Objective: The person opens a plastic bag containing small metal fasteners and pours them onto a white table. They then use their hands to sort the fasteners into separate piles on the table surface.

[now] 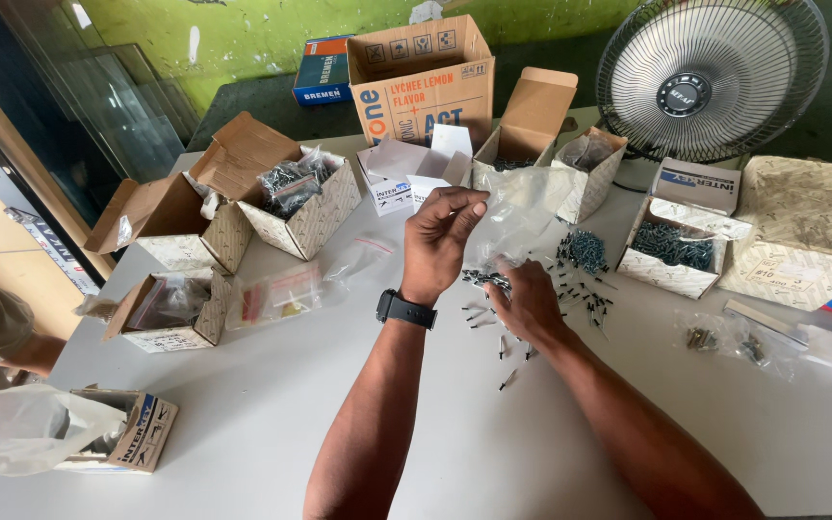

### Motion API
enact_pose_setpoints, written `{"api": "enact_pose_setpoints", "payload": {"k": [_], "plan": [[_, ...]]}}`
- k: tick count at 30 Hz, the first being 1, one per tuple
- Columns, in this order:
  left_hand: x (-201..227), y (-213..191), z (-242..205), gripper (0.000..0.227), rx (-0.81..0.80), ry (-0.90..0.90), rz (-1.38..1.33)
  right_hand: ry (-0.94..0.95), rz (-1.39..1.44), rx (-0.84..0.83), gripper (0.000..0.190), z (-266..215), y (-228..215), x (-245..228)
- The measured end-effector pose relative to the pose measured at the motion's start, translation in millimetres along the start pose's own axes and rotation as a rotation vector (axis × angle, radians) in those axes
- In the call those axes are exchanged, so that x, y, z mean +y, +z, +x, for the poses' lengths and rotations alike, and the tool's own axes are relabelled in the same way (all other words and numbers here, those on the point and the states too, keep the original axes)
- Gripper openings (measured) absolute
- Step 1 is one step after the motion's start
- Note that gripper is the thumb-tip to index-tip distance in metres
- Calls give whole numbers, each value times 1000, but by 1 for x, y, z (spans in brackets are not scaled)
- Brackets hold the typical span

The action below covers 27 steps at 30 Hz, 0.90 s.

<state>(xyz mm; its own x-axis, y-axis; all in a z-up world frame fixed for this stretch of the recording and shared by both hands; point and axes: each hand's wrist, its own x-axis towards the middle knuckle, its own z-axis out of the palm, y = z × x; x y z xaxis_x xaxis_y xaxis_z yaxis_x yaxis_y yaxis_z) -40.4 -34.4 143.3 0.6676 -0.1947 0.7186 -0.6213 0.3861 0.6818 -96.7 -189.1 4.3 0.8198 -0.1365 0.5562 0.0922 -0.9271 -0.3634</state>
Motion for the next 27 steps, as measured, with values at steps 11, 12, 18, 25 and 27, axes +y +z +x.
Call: {"api": "enact_pose_setpoints", "payload": {"k": [11, 12, 18, 25, 27], "plan": [[-9, -15, 3, 13, 240, -180, -99, 287, 269, 30, 30, 3, -39, -24], [-6, -16, 2, 15, 269, -210, -122, 355, 396, 62, 31, 5, -47, -28], [-21, -26, -1, 20, 340, -319, -164, 406, 871, 197, 7, 8, 2, 28], [-54, -33, -22, 58, 262, -365, 12, 551, 971, 198, 7, 12, -25, 4], [-87, -35, -34, 57, 259, -498, 52, 584, 967, 217, 10, 13, -33, -4]]}}
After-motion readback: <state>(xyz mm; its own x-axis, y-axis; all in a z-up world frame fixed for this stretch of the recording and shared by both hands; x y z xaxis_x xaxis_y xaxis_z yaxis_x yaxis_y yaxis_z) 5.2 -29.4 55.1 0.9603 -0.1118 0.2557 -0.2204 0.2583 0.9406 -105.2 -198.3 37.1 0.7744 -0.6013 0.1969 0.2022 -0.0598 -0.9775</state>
